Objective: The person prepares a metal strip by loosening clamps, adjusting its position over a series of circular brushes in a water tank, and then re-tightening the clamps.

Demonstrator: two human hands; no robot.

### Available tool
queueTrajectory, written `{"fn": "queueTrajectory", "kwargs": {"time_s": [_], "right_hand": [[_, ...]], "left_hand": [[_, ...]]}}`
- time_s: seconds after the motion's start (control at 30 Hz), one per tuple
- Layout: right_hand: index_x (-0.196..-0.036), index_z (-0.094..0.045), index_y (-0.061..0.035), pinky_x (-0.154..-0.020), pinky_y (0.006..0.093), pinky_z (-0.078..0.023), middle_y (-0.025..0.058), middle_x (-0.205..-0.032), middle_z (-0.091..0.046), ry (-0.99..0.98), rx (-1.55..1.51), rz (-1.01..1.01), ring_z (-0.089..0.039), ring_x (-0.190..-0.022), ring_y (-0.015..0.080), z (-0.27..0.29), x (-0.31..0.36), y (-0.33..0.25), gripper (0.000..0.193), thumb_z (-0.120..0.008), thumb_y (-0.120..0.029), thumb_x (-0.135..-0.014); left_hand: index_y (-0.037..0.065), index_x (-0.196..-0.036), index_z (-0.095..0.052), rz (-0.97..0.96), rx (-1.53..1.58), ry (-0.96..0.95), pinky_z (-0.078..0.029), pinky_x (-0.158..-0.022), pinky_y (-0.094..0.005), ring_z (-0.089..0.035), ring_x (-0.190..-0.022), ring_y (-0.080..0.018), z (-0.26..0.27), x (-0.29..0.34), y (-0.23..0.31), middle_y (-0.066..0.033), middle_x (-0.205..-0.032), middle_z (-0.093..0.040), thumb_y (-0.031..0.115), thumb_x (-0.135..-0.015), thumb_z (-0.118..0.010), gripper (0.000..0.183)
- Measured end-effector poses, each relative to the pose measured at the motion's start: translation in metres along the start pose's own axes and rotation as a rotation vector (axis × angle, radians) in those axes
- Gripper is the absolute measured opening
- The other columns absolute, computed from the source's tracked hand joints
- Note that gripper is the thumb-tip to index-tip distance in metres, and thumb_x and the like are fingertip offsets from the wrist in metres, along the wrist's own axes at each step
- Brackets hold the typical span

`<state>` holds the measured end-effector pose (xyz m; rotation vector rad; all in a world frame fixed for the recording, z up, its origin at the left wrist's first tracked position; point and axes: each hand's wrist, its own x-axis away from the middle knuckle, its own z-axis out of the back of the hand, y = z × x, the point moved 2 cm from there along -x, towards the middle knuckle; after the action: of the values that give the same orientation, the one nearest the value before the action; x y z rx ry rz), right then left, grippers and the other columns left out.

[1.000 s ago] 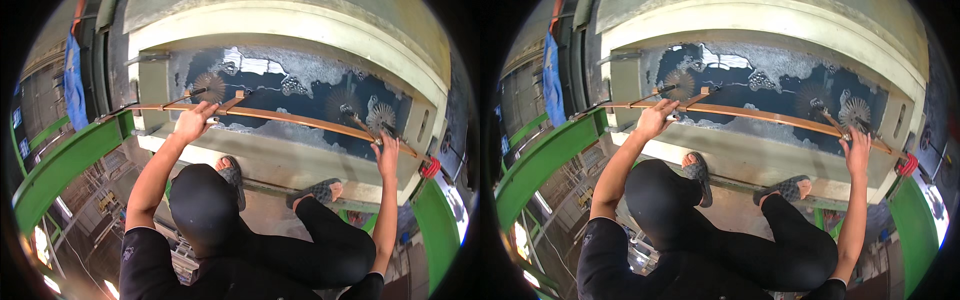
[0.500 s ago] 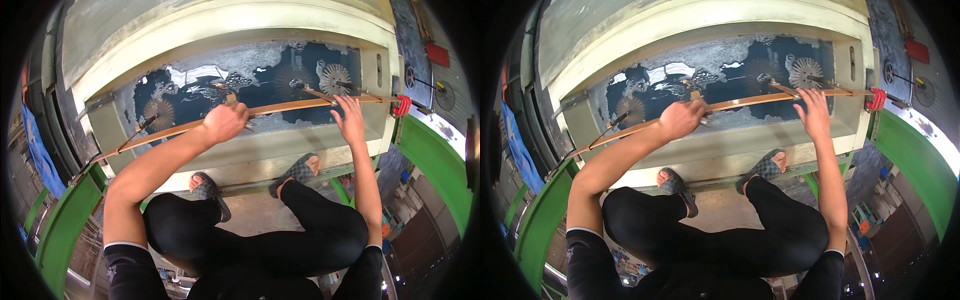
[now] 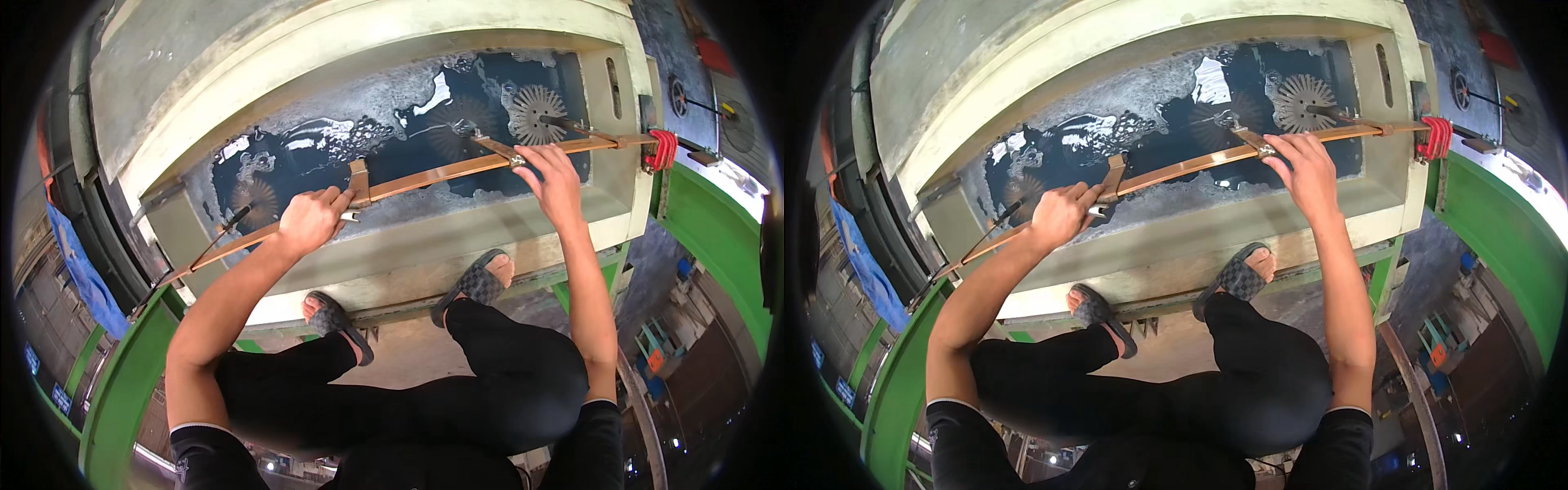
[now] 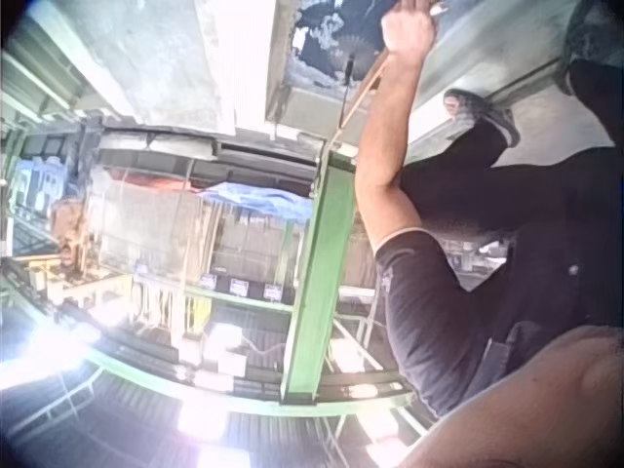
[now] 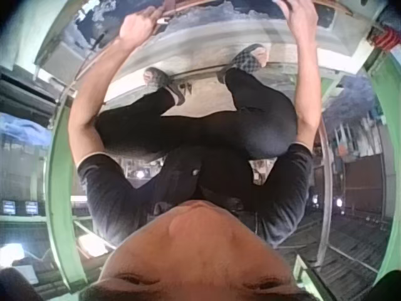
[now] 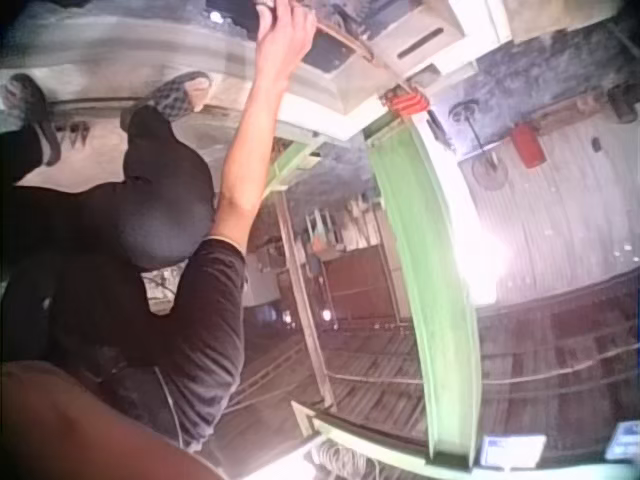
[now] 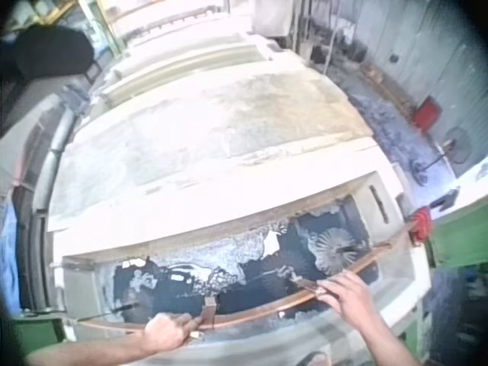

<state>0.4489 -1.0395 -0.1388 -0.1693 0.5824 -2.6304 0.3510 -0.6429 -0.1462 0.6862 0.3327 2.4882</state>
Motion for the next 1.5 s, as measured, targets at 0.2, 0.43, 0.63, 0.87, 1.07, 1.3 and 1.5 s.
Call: {"fn": "queueTrajectory", "kwargs": {"time_s": [0.2,0.43,0.63,0.87,1.07,1.3,1.5], "right_hand": [[-0.112,-0.072,-0.0120,-0.093,0.0403,-0.050,0.0066,-0.102,-0.068,0.047,-0.036,0.000,-0.062,-0.098,0.0271,-0.004,0.001,0.001,0.037,-0.078,-0.020,-0.076],[-0.114,-0.071,-0.0122,-0.103,0.0468,-0.046,0.0090,-0.106,-0.068,0.045,-0.002,0.021,-0.062,-0.101,0.0285,-0.006,-0.001,0.001,0.038,-0.078,-0.017,-0.077],[-0.116,-0.070,-0.0116,-0.106,0.0480,-0.044,0.0099,-0.108,-0.068,0.023,0.023,0.024,-0.062,-0.102,0.0288,-0.009,0.000,0.002,0.039,-0.077,-0.015,-0.078],[-0.116,-0.069,-0.0097,-0.105,0.0483,-0.044,0.0093,-0.107,-0.068,-0.008,0.029,0.032,-0.062,-0.101,0.0291,-0.008,-0.003,-0.003,0.037,-0.075,-0.015,-0.080],[-0.116,-0.069,-0.0097,-0.105,0.0477,-0.044,0.0088,-0.107,-0.068,-0.004,0.043,0.041,-0.061,-0.101,0.0286,-0.006,-0.002,-0.003,0.036,-0.075,-0.016,-0.080],[-0.116,-0.069,-0.0109,-0.106,0.0469,-0.044,0.0081,-0.107,-0.068,-0.026,0.051,0.039,-0.061,-0.102,0.0283,-0.005,-0.002,-0.002,0.037,-0.075,-0.017,-0.080],[-0.114,-0.069,-0.0113,-0.106,0.0503,-0.044,0.0076,-0.106,-0.068,0.008,0.044,0.053,-0.063,-0.098,0.0278,-0.005,-0.002,0.001,0.037,-0.076,-0.018,-0.078]], "left_hand": [[0.006,-0.123,-0.060,0.086,0.076,0.122,-0.055,-0.068,-0.0371,-0.065,-0.083,-0.0255,-0.003,0.002,0.012,-0.0071,-0.093,-0.060,0.011,-0.068,-0.076,0.057],[0.006,-0.120,-0.061,0.167,0.077,0.168,-0.054,-0.069,-0.0373,-0.064,-0.080,-0.0242,-0.008,0.001,0.021,-0.0060,-0.087,-0.059,0.010,-0.068,-0.074,0.054],[0.007,-0.119,-0.061,0.124,0.024,0.135,-0.053,-0.066,-0.0360,-0.064,-0.078,-0.0229,-0.010,-0.006,0.017,-0.0053,-0.085,-0.059,0.018,-0.070,-0.076,0.052],[0.010,-0.119,-0.061,0.103,-0.003,0.149,-0.053,-0.065,-0.0346,-0.065,-0.075,-0.0224,-0.010,-0.012,0.018,-0.0036,-0.087,-0.059,0.022,-0.072,-0.077,0.051],[0.008,-0.116,-0.063,0.108,-0.021,0.157,-0.053,-0.066,-0.0337,-0.065,-0.076,-0.0218,-0.013,-0.015,0.023,-0.0036,-0.087,-0.058,0.022,-0.072,-0.077,0.049],[0.006,-0.097,-0.061,0.100,-0.056,0.123,-0.053,-0.067,-0.0346,-0.065,-0.079,-0.0215,-0.017,-0.027,0.027,-0.0052,-0.086,-0.058,0.018,-0.072,-0.074,0.031],[0.007,-0.086,-0.060,0.107,0.006,0.116,-0.053,-0.066,-0.0363,-0.068,-0.076,-0.0227,-0.004,-0.025,0.034,-0.0069,-0.082,-0.063,0.018,-0.075,-0.068,0.017]]}}
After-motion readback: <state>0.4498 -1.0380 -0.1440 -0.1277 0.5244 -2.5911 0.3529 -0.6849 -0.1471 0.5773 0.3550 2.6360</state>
